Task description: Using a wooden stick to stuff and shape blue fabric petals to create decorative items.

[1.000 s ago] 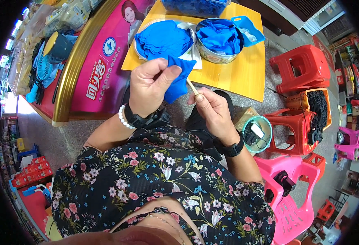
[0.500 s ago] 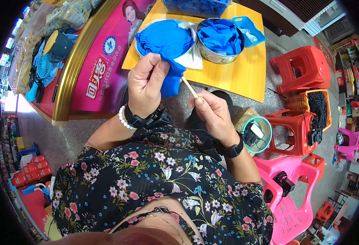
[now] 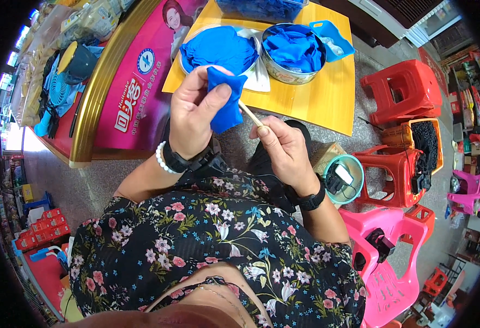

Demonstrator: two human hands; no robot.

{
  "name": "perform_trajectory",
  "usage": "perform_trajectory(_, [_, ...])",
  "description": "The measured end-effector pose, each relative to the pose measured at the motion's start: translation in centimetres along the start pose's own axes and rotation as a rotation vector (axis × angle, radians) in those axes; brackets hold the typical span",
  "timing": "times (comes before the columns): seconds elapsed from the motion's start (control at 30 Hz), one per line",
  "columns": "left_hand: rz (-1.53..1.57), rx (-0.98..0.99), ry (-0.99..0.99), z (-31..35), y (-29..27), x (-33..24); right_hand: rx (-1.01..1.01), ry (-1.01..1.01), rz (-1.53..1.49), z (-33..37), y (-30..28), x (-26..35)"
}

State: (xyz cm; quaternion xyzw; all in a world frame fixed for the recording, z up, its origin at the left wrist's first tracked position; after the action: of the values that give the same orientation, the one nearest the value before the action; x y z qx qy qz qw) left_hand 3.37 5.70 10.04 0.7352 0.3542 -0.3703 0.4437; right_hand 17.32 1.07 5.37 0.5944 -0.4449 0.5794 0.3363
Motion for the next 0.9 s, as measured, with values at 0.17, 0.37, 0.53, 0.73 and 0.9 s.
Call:
perform_trajectory(0.17, [-0.087, 0.131, -0.075, -0.1, 0.3, 0.3, 0.012, 0.013, -0.048, 0.4, 0.3, -0.2])
perform_trajectory(0.37, [-0.115, 0.17, -0.16, 0.6, 1.7, 1.4, 0.0, 0.038, -0.209, 0.1, 0.9, -0.9])
perform_trajectory(0.53, [0.004, 0.163, -0.157, 0.4, 1.6, 1.3, 0.013, 0.052, -0.153, 0.0, 0.6, -1.3])
perform_trajectory(0.73, [-0.135, 0.214, -0.067, -0.6, 0.6, 0.3, -0.001, 0.031, -0.034, 0.3, 0.9, -1.2])
perform_trajectory(0.9, [-0.173, 0.169, -0.055, -0.5, 0.9, 0.6, 0.009, 0.034, -0.111, 0.1, 1.2, -1.7])
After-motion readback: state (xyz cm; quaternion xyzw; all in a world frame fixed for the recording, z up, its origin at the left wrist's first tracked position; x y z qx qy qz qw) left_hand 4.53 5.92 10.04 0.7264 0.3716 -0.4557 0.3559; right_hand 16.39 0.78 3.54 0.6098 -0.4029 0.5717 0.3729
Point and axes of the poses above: each hand's wrist, its own z-axis away from the middle knuckle, its own y-axis out of the palm, x = y × z, the point moved 9 cm from there along -z, towards the middle knuckle, and after that the axes turned 9 degrees about x, right-handed, at the moved point
